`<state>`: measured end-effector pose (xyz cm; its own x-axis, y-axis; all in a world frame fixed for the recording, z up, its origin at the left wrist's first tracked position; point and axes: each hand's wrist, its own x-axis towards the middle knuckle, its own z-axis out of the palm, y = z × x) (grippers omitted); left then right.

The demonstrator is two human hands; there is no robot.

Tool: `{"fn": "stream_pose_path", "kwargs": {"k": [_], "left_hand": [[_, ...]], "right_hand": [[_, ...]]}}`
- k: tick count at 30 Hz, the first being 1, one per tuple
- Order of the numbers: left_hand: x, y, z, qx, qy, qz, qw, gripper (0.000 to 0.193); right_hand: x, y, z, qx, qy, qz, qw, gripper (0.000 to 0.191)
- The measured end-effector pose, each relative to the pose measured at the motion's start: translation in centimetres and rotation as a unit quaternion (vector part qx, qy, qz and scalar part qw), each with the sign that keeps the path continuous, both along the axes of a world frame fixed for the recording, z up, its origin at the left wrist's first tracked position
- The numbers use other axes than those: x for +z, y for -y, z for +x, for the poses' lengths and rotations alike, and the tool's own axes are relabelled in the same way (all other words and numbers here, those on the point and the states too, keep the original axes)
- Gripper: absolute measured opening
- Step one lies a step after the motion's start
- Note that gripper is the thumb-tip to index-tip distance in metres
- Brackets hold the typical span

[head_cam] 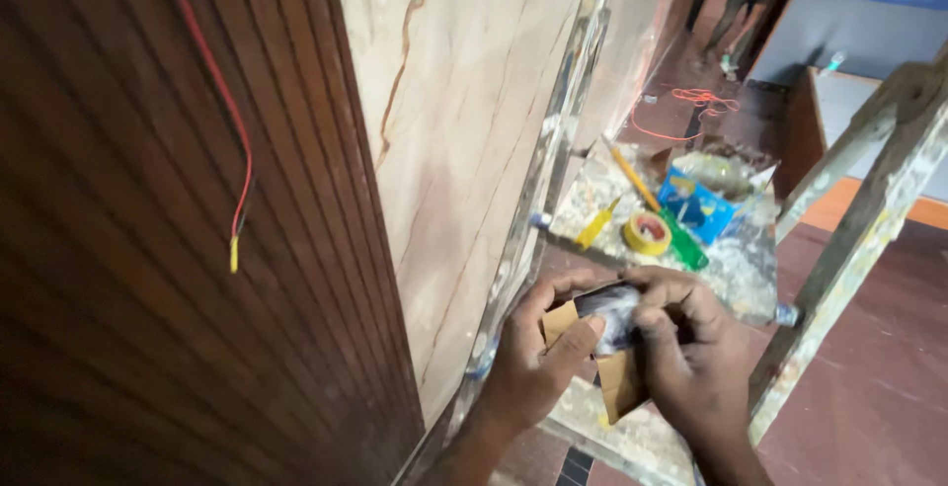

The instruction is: The person selects an electrical component from a box, prepares the wires using pliers, and then mounts the component to a ceiling-mounted bracket using a screwdriver.

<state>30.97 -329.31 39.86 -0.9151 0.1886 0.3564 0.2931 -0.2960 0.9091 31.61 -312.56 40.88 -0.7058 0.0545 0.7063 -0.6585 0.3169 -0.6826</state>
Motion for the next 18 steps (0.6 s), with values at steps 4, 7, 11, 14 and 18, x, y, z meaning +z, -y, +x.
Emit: {"fn": "stream_pose_path", "kwargs": {"k": [4, 7, 11, 14, 18], "left_hand": [[2.1, 0.6, -3.6, 0.006, -0.064, -0.040, 0.997, 0.044], [4.3, 1.4, -5.4, -0.035, 0.038, -0.018, 0.998, 0.046], [8.0, 0.4, -6.7, -0.056, 0.073, 0.027, 0.995, 0.045], [10.1, 0.2, -7.3, -0.083, 0.092, 0.043, 0.991, 0.043], [11.3, -0.4, -8.8, -0.110, 0.152, 0.034, 0.982, 0.044]], "right_hand": [[2.7, 0.3, -2.7, -0.048, -0.025, 0.043, 0.998, 0.007], [5.6, 1.2, -4.1, -0.211, -0.024, 0.210, 0.954, 0.006], [9.7, 1.0, -6.4, -0.273, -0.104, 0.283, 0.914, 0.008], [11.0, 0.0, -7.6, -0.109, 0.060, 0.040, 0.991, 0.009], [11.8, -2.8, -10.7, 0.025, 0.137, -0.107, 0.984, 0.013]]}}
